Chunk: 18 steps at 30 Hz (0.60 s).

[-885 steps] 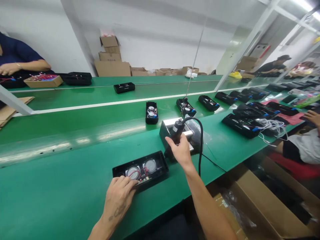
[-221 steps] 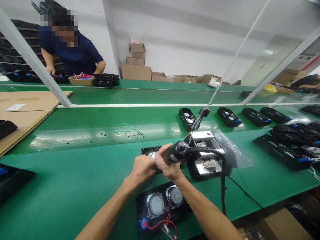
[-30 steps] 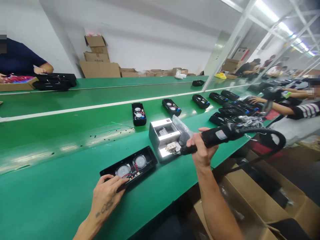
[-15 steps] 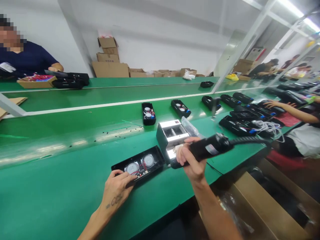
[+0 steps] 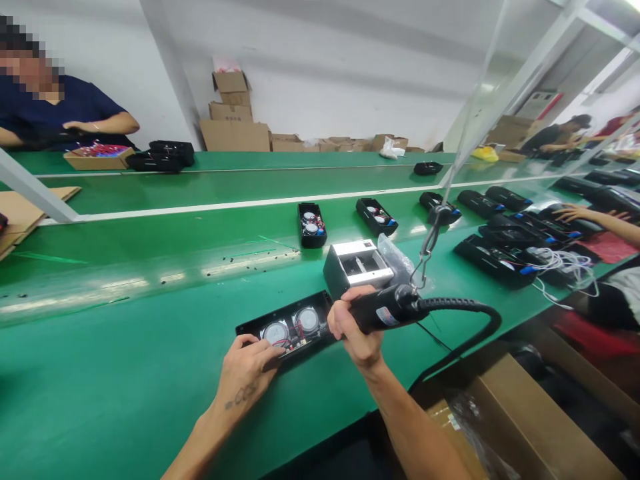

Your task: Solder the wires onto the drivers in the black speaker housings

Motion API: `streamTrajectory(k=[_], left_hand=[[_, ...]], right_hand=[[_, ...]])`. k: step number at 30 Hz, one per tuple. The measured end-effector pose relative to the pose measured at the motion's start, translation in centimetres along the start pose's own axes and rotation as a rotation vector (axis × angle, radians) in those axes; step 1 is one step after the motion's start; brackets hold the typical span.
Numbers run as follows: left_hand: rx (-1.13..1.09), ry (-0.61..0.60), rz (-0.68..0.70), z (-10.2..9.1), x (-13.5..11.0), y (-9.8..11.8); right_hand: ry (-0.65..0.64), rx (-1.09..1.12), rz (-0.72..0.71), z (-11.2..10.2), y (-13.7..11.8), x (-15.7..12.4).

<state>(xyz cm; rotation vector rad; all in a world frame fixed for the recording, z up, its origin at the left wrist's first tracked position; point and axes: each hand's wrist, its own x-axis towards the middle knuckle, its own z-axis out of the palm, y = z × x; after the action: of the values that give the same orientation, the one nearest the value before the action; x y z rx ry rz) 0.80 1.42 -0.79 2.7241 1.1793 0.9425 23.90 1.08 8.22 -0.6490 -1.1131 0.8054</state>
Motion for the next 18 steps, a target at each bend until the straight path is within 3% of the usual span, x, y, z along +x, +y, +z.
streamTrajectory(k=[18], left_hand=[[-0.039, -0.025, -0.014, 0.18, 0.11, -0.31]], right_hand=[[-0.015, -0.045, 0.015, 0.01, 0.36, -0.15]])
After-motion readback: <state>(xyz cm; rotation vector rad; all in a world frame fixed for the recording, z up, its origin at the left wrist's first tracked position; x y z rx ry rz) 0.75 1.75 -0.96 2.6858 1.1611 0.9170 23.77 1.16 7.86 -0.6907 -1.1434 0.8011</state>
